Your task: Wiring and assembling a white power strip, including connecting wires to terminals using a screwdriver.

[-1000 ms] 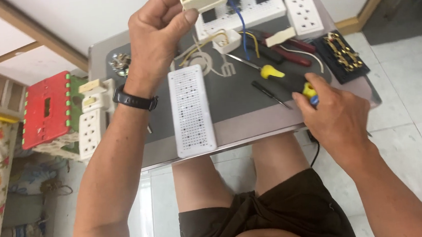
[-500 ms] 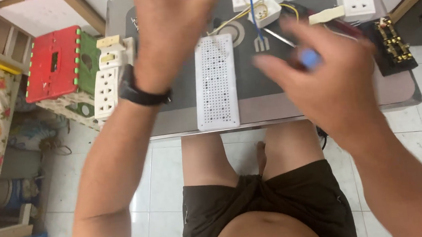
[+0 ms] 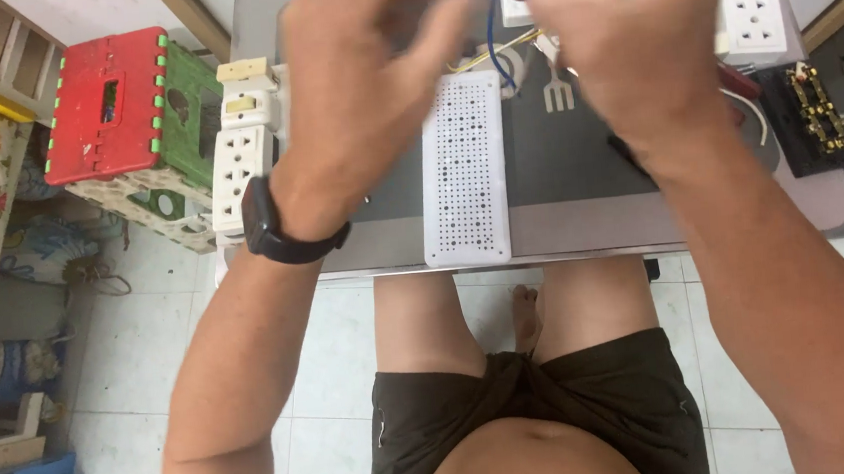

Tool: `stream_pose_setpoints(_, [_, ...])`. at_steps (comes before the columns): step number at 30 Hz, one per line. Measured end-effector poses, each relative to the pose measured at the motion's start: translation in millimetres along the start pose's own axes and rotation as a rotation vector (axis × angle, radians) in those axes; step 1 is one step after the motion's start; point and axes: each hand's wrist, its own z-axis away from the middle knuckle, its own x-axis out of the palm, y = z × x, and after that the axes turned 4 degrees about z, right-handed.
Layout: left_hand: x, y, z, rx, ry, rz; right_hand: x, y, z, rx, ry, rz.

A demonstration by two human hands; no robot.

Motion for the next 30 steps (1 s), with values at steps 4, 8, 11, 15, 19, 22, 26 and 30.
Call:
stream_pose_setpoints(4, [40, -85, 47, -0.099, -0.097, -0.128, -25, 2, 7, 0.443, -0.099, -0.401])
stream_pose_setpoints(8, [94, -91, 83, -0.235, -0.427, -0.231, -49, -1, 19, 0.622, 0.049, -0.713])
stream_pose_setpoints(11, [114, -57, 83, -0.267, -0.331, -0.441, -69, -4, 27, 0.681, 0.056, -0.791])
stream_pose_setpoints(15, [117, -42, 79, -0.373, -0.367, -0.487, -82, 2, 35, 0.735, 0.007, -0.901])
stream_pose_setpoints(19, [97, -48, 75, -0.453, -0.434, -0.252, -87, 20, 45, 0.670, -0.190, -0.963])
stream_pose_setpoints(22, [71, -31, 60, -0.492, -0.192, 0.254, -87, 27, 41, 0.639, -0.477, -1.050])
stream_pose_setpoints(26, [35, 14, 22, -0.653, -0.557, 0.685, -69, 22, 34, 0.623, -0.533, -0.957])
stream_pose_setpoints(30, [36, -7, 35, -0.745, -0.501, 0.738, -57, 11, 19, 0.643, -0.565, -0.656])
